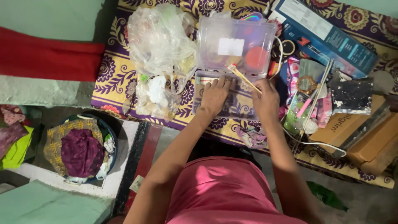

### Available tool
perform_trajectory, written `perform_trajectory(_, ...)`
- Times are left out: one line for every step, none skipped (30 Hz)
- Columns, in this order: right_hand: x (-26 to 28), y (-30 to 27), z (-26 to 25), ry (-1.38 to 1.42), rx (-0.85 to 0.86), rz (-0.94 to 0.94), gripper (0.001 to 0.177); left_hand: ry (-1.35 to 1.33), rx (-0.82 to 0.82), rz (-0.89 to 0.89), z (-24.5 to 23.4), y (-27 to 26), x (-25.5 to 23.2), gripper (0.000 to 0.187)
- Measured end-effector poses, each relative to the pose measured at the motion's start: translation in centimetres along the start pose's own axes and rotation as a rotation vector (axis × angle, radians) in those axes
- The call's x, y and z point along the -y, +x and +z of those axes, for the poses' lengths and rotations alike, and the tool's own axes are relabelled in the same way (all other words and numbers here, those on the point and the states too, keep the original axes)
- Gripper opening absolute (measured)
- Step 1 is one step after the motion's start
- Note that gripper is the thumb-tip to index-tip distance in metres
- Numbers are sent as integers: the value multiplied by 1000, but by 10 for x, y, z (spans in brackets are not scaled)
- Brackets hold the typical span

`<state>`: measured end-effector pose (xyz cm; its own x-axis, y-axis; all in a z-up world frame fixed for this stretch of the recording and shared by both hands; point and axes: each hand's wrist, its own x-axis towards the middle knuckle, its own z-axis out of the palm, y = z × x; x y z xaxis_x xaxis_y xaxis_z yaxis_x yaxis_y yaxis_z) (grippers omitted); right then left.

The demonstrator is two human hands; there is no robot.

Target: The person unpacks small items from plastic bags and places them into a clear plastic container on a patterned surface. They then close the container and later clean a pair of eyeglasses with a cloth.

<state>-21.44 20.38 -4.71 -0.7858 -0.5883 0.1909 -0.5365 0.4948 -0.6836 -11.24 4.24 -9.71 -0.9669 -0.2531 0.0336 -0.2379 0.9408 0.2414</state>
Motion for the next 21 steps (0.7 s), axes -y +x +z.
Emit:
perform_trajectory(1,-1,0,-11,4,6,22,44,11,9,3,1,1,57)
perform_trajectory(2,-3,0,-20,15,12,21,55,46,10,5,-1,1,51)
perform_trajectory(3,-3,0,-23,28,24,20,66,82,11,5,-2,1,46)
perform_trajectory(3,-2,1,-25,43,33,19,77,116,8,3,-5,0,40)
perform_trajectory(4,-2,3,-27,58,41,18,72,85,38,0,-7,-1,39)
perform_trajectory(4,-1,4,-13,55,-9,17,68,51,65,-5,-9,-3,39)
perform_trajectory(5,1,6,2,53,-60,17,63,18,92,-10,-12,-4,38)
perform_trajectory(6,5,7,16,45,-115,16,21,1,107,-17,-17,-4,40)
perform_trajectory(7,9,10,-11,63,-134,16,-22,-15,123,-25,-27,-5,43)
perform_trajectory(9,12,15,-39,80,-150,17,-64,-30,140,-33,-38,-5,45)
perform_trajectory(10,14,21,-66,97,-166,17,-168,-91,129,-41,-48,-4,45)
perform_trajectory(11,16,26,-87,128,-199,18,-273,-151,117,-49,-61,-3,46)
perform_trajectory(13,19,32,-108,159,-232,19,-377,-211,106,-57,-72,-2,47)
perform_trajectory(15,23,39,-128,191,-266,21,-398,-183,59,-65,-82,-1,45)
perform_trajectory(18,28,47,-186,182,-325,23,-419,-155,12,-72,-91,0,44)
perform_trajectory(21,32,53,-246,174,-383,25,-442,-126,-35,-79,-99,0,42)
perform_trajectory(25,34,58,-305,166,-441,28,-469,-163,-40,-86,-105,2,43)
perform_trajectory(28,33,61,-333,137,-424,31,-499,-201,-43,-93,-111,2,44)
perform_trajectory(32,29,64,-360,108,-407,35,-528,-239,-45,-100,-116,1,45)
perform_trajectory(33,28,66,-388,76,-393,39,-515,-260,-63,-105,-117,0,46)
perform_trajectory(33,23,66,-348,85,-381,33,-501,-282,-82,-109,-119,-2,47)
